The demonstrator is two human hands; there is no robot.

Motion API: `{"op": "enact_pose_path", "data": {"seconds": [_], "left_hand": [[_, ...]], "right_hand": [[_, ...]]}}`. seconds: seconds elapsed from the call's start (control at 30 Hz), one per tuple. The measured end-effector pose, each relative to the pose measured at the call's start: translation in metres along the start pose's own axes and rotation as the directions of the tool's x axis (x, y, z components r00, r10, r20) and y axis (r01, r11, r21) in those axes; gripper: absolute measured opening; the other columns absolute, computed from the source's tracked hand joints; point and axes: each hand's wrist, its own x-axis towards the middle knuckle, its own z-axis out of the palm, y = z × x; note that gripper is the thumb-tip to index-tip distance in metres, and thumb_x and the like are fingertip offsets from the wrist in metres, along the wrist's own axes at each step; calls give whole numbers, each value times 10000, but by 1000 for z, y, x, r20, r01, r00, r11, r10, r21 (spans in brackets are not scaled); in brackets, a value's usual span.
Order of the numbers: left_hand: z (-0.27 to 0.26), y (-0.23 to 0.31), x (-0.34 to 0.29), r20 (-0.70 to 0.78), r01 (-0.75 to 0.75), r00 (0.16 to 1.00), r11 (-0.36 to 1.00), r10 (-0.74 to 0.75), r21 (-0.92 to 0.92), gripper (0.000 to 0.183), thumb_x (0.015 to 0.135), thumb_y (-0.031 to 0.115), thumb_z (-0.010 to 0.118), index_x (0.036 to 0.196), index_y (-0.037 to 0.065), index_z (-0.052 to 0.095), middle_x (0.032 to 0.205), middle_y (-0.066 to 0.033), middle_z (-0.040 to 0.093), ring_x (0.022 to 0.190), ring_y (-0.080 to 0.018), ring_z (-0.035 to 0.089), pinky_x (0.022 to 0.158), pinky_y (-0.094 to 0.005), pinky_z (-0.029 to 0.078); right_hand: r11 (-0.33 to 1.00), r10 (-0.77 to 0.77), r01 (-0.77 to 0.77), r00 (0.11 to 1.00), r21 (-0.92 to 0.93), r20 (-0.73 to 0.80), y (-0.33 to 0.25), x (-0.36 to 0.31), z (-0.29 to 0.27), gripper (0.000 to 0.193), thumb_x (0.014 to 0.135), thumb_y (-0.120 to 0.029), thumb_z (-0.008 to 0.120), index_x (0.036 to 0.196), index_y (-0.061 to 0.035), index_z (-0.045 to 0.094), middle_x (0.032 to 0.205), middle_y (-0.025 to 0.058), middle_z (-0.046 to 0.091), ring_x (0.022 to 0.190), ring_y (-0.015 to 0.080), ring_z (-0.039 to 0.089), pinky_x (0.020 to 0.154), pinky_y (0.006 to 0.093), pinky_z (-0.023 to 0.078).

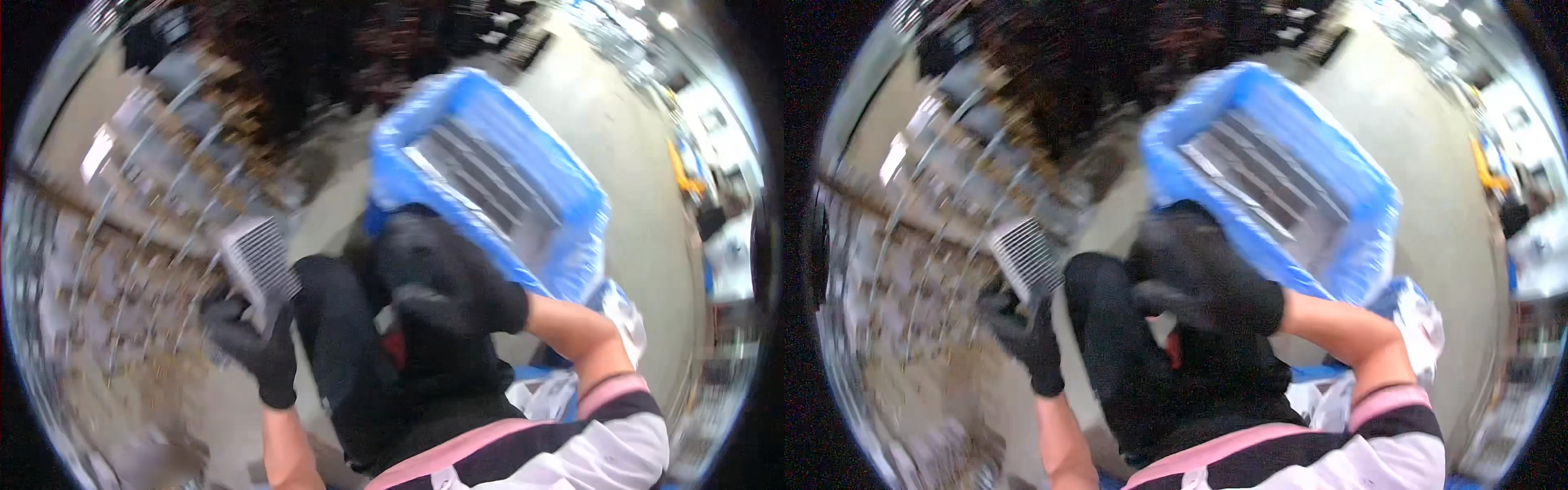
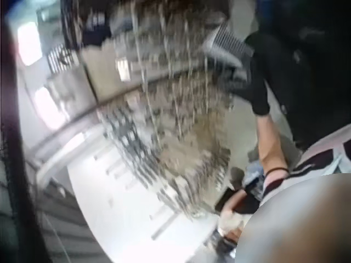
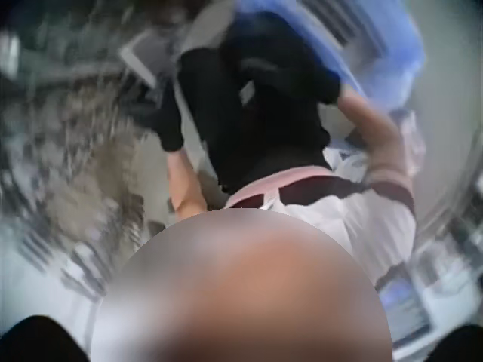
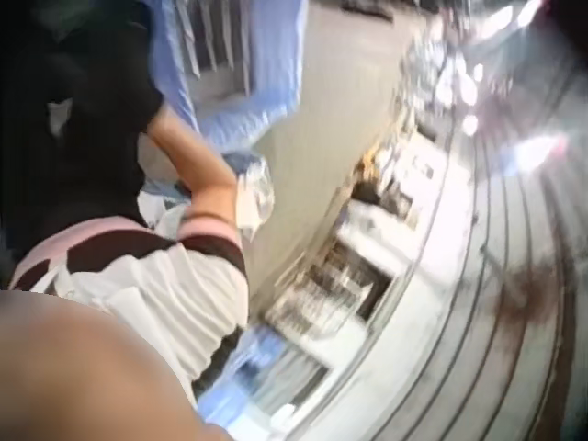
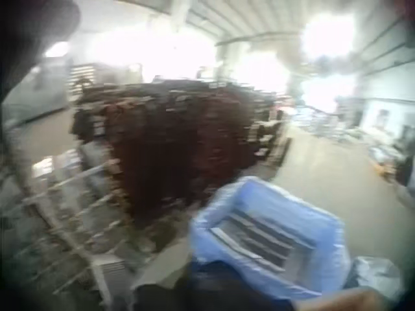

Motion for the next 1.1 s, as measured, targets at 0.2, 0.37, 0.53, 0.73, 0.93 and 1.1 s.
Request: {"op": "enact_pose_path", "data": {"seconds": [0.2, 0.37, 0.53, 0.73, 0.93, 1.1], "left_hand": [[41, 98, -13, 242, -235, 933, 960, 266, -152, 545, 737, 248, 854, 1114, 35, 523, 1143, -128, 546, 1079, -281, 524, 923, -412, 422], [56, 122, -11, 470, -469, 770, 882, 431, -41, 619, 717, 371, 867, 1140, 68, 533, 1190, -149, 582, 1172, -357, 544, 1002, -509, 388], [55, 97, -10, 445, -382, 820, 923, 359, -42, 592, 730, 322, 854, 1169, 63, 552, 1223, -161, 581, 1179, -366, 543, 1019, -509, 385], [50, 54, -9, 429, -168, 880, 979, 203, -117, 454, 798, 129, 773, 1179, 33, 546, 1238, -145, 542, 1154, -295, 529, 1019, -424, 406], [43, 43, -5, 440, 87, 898, 985, -13, -148, 447, 798, 154, 789, 1158, 26, 557, 1274, -173, 544, 1209, -327, 516, 1033, -451, 408], [39, 29, 3, 441, 12, 896, 989, 56, -149, 430, 807, 140, 781, 1155, 24, 556, 1259, -167, 546, 1194, -325, 521, 1040, -436, 403]], "right_hand": [[914, 306, -193, 906, 358, -293, -13, -12, 8, 829, 792, -339, 815, 1398, 32, 389, 1126, 207, 625, 1026, 281, 617, 871, 394, 520], [794, 554, -411, 793, 449, -254, 31, -64, -46, 867, 799, -160, 810, 1493, -26, 308, 1264, 113, 537, 1182, 177, 512, 1013, 342, 456], [817, 516, -575, 686, 53, -513, 67, -126, -116, 807, 819, -117, 755, 1492, -19, 320, 1274, 138, 534, 1137, 176, 540, 990, 343, 469], [644, 701, -764, 566, 44, -434, 143, -224, -136, 824, 777, -119, 742, 1469, -9, 309, 1232, 182, 558, 1033, 248, 616, 865, 383, 532], [254, 937, -900, 320, -353, -141, 166, -223, -137, 790, 731, -165, 690, 1412, 17, 335, 1244, 297, 552, 1076, 454, 590, 928, 483, 501], [439, 717, -657, 667, -613, -202, 206, -256, -115, 773, 709, -138, 732, 1385, -10, 380, 1159, 290, 594, 1063, 433, 610, 847, 492, 539]]}}
